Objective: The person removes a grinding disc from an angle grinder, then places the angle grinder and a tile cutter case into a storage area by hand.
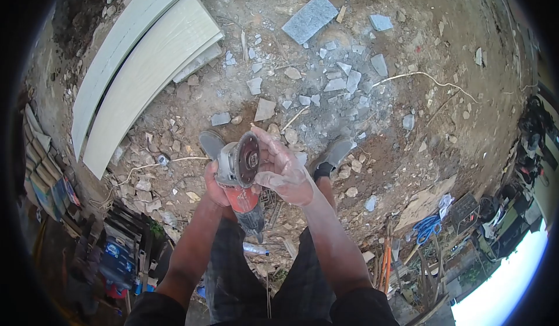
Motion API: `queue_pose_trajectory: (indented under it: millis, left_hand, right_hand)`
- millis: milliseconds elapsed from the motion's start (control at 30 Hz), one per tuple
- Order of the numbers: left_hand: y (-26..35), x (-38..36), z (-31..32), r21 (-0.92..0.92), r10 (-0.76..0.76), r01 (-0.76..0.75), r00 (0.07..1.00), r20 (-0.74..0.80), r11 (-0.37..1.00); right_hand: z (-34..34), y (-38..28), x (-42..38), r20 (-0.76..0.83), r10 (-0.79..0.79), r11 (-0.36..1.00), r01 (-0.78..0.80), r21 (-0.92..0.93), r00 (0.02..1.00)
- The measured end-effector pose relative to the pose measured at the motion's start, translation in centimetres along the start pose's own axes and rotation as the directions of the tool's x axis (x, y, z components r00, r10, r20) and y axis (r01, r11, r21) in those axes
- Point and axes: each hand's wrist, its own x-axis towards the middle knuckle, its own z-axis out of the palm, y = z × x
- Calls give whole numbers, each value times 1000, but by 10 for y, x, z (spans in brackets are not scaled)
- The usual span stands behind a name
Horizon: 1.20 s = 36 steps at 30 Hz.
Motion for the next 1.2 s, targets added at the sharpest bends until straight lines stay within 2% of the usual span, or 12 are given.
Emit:
queue_pose_trajectory:
  millis: [600,667,733,800,833,900,933,967,1000,1033,1067,1200]
  left_hand:
    - [-7,10,-5,10,-44,44,999,-23,999]
    - [-3,11,-6,-129,-101,121,984,149,984]
    - [1,12,-16,-125,-98,121,979,178,985]
    - [3,13,-17,-119,-92,119,974,207,986]
    - [5,12,-13,-117,-84,100,987,138,988]
    - [6,11,-7,-112,-69,76,996,63,991]
    - [5,11,-4,-109,-3,-16,986,-166,994]
    - [5,11,-3,-85,64,-105,920,-387,991]
    - [5,13,-9,-81,73,-114,917,-393,990]
    - [5,19,-19,-143,16,-18,1000,-11,990]
    - [7,23,-29,-160,-31,97,926,376,982]
    - [9,36,-28,-154,-5,40,976,219,987]
  right_hand:
    - [1,0,-2,-236,9,999,-1,34,972]
    - [-3,-1,-2,-259,12,998,2,56,966]
    - [-11,3,1,-189,-296,892,200,-406,936]
    - [-8,-2,-3,-240,-136,941,50,-335,961]
    - [-4,-6,-5,-281,29,962,-103,-254,959]
    - [-4,-14,-10,-272,64,989,-97,-111,960]
    - [-4,-15,-11,-261,97,995,-91,33,960]
    - [-2,-11,-10,-234,-30,984,70,162,972]
    - [-13,-6,-12,-225,-27,983,66,169,974]
    - [-30,-2,-15,-196,-103,969,143,202,975]
    - [-43,4,-17,-171,-181,946,219,237,968]
    - [-29,-17,-4,-498,-88,945,231,233,863]
